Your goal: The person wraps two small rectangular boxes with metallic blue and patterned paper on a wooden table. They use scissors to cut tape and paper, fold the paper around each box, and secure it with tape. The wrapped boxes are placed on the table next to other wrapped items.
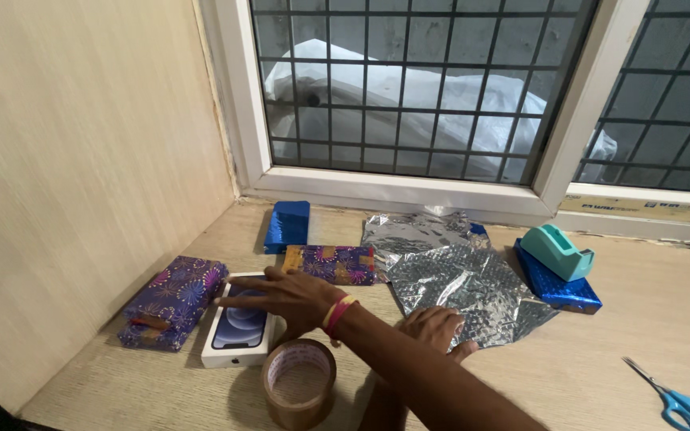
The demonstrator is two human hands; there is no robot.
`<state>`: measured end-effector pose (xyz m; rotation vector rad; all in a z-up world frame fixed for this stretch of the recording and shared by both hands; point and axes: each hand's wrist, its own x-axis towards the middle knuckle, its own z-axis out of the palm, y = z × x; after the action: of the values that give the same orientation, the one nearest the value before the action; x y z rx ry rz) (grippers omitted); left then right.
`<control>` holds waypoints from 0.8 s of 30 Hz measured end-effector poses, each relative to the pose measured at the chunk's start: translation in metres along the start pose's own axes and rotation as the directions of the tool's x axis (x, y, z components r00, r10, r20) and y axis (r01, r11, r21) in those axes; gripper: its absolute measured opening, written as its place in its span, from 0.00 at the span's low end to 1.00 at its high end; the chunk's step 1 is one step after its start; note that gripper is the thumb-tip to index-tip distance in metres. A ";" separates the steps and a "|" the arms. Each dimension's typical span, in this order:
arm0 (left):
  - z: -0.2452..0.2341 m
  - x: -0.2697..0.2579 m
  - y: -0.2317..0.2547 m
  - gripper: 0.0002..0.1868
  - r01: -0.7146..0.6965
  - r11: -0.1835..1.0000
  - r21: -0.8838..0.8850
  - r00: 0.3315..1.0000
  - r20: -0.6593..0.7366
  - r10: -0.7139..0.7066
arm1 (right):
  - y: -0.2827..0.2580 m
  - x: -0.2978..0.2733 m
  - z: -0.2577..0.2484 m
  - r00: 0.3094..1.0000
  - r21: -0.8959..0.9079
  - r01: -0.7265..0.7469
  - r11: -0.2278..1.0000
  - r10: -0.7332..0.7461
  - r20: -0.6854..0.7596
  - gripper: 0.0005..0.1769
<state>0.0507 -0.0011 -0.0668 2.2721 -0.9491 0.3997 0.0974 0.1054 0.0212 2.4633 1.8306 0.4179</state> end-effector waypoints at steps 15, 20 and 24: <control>-0.006 0.005 0.003 0.36 0.076 0.996 0.051 0.983 0.162 -0.084 | -0.013 0.028 0.015 0.994 -0.001 0.095 0.996 -0.094 0.061 0.63; -0.001 -0.002 0.000 0.35 0.007 1.000 -0.003 0.998 0.062 -0.007 | -0.011 0.010 -0.027 0.998 0.001 0.057 0.998 -0.057 -0.012 0.67; -0.011 -0.010 0.012 0.31 -0.037 0.999 0.033 0.999 -0.022 0.037 | -0.008 -0.018 -0.066 0.991 -0.002 -0.051 0.999 0.051 -0.126 0.68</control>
<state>0.0347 0.0047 -0.0580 2.2775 -0.9809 0.4599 0.0691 0.0825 0.0796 2.5392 1.8103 0.5928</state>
